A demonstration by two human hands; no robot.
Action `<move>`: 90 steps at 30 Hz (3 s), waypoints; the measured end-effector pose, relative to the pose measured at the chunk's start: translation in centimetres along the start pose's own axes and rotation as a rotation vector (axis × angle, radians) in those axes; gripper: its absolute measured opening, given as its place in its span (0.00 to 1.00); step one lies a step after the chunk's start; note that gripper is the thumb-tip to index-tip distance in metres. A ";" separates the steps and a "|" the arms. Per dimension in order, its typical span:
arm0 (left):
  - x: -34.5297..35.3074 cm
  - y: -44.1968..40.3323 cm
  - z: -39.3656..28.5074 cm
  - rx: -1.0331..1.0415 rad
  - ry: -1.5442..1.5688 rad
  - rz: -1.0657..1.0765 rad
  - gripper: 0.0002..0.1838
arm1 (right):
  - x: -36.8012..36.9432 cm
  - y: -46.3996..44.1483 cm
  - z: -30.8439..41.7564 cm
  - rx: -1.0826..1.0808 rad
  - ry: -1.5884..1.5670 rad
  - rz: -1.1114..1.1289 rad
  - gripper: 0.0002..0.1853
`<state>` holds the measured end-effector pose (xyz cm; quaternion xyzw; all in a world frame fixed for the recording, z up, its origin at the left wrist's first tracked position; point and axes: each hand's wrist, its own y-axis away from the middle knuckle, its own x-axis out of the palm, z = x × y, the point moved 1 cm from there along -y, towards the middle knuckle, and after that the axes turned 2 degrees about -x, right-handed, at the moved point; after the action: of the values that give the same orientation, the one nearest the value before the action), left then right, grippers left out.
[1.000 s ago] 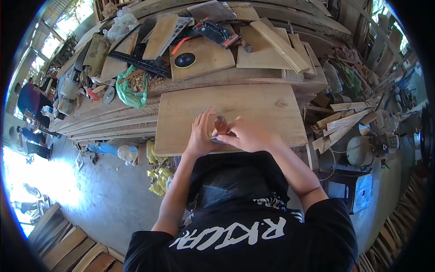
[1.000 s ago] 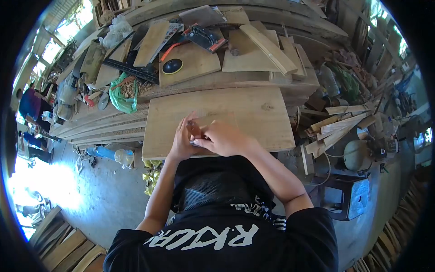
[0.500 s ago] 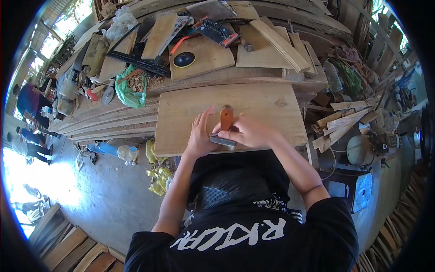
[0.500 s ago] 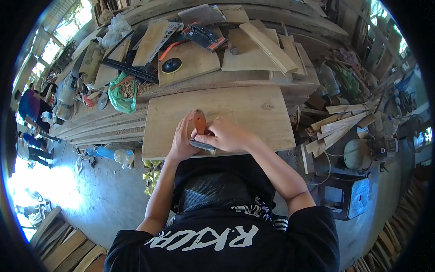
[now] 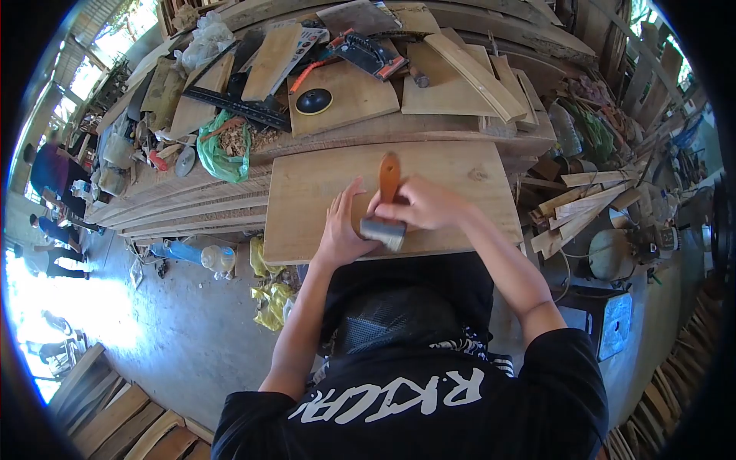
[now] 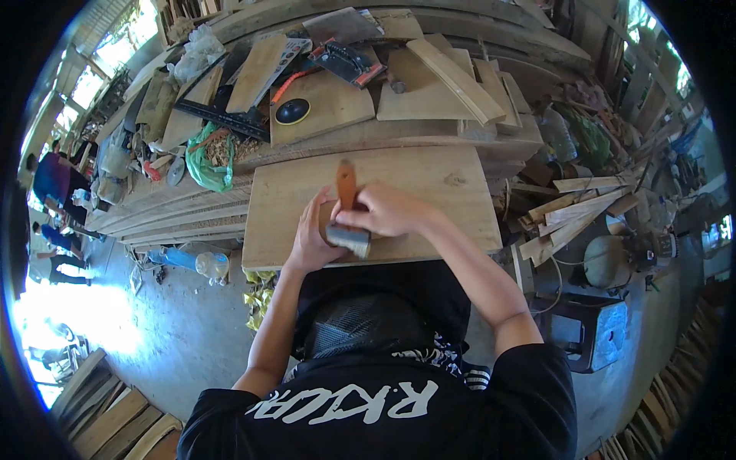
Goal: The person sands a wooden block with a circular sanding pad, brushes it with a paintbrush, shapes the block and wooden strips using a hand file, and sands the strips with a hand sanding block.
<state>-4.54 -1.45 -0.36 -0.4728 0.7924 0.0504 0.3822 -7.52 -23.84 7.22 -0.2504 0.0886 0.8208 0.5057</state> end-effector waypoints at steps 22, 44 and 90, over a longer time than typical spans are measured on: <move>-0.2 0.0 -0.8 -0.035 0.047 0.017 0.66 | 0.7 -1.2 1.3 0.148 0.644 -0.232 0.20; -5.9 -0.9 -4.1 -0.143 -0.178 -0.336 0.09 | 2.2 2.0 -4.1 0.064 0.475 -0.153 0.50; -9.6 -3.8 -5.7 -0.434 0.248 -0.328 0.17 | 3.6 5.0 -3.4 -0.176 0.374 -0.728 0.42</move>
<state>-2.20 0.80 10.95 -0.6678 0.7167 0.0978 0.1755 -12.11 -24.70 1.92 -0.4525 0.0141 0.5331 0.7147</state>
